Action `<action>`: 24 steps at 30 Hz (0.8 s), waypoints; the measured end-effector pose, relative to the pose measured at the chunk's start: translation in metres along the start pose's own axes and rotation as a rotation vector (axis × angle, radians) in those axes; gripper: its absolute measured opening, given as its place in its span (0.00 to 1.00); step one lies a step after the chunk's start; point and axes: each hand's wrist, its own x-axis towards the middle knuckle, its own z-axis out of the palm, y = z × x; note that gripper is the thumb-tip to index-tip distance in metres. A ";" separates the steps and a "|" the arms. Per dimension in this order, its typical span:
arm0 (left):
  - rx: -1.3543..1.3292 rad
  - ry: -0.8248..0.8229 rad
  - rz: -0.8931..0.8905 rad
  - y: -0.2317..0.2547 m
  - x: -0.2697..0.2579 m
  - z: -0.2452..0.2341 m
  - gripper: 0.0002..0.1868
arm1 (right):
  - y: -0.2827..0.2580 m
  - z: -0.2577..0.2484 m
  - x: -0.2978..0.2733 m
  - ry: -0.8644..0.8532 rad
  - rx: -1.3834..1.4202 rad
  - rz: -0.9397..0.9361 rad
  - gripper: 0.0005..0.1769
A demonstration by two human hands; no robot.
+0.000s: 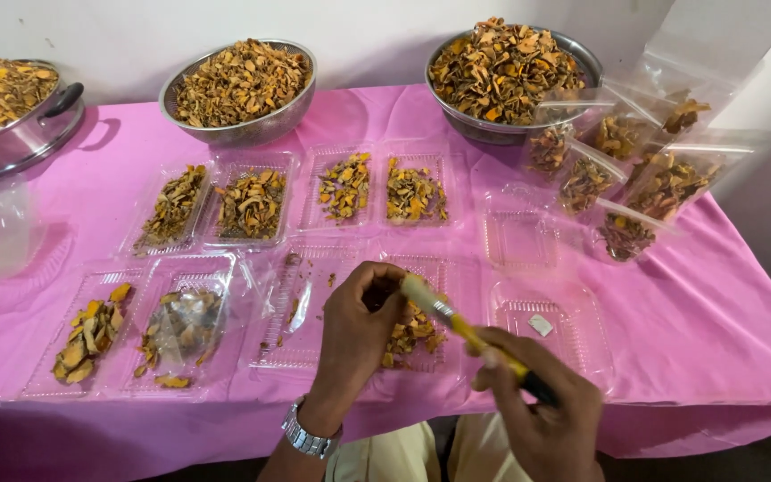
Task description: Sorting and packaging dried herbs into plastic containers using hands and a brush.
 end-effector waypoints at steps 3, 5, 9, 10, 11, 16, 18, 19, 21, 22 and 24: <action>0.049 -0.010 -0.017 -0.001 0.002 -0.002 0.07 | 0.006 0.002 -0.005 -0.012 -0.003 0.020 0.13; 0.066 -0.020 -0.044 -0.010 0.001 -0.003 0.06 | 0.015 0.002 -0.014 0.036 -0.014 0.053 0.14; 0.104 -0.031 0.141 -0.025 0.004 -0.005 0.08 | 0.026 -0.001 -0.019 -0.021 0.053 0.022 0.16; 0.145 -0.001 0.221 -0.030 0.004 -0.005 0.08 | 0.028 -0.002 -0.021 -0.024 0.026 0.146 0.16; 0.147 0.002 0.213 -0.030 0.004 -0.005 0.08 | 0.016 -0.003 -0.014 -0.029 0.028 0.152 0.16; 0.160 0.003 0.374 -0.034 0.000 -0.002 0.10 | 0.005 -0.004 -0.007 0.027 0.217 0.289 0.14; 0.089 -0.047 0.358 -0.024 0.001 0.008 0.08 | 0.009 -0.015 -0.004 0.161 0.130 0.258 0.11; 0.016 -0.086 0.339 -0.019 0.001 0.011 0.06 | 0.011 -0.019 -0.001 0.285 0.045 0.224 0.09; 0.136 -0.147 0.339 -0.003 0.001 0.034 0.04 | -0.003 -0.034 0.006 0.359 -0.033 0.218 0.11; 0.256 -0.210 0.335 0.004 0.000 0.047 0.02 | -0.009 -0.042 0.008 0.434 -0.114 0.217 0.13; 0.306 -0.246 0.408 -0.004 -0.001 0.075 0.02 | -0.020 -0.054 0.006 0.437 -0.158 0.251 0.14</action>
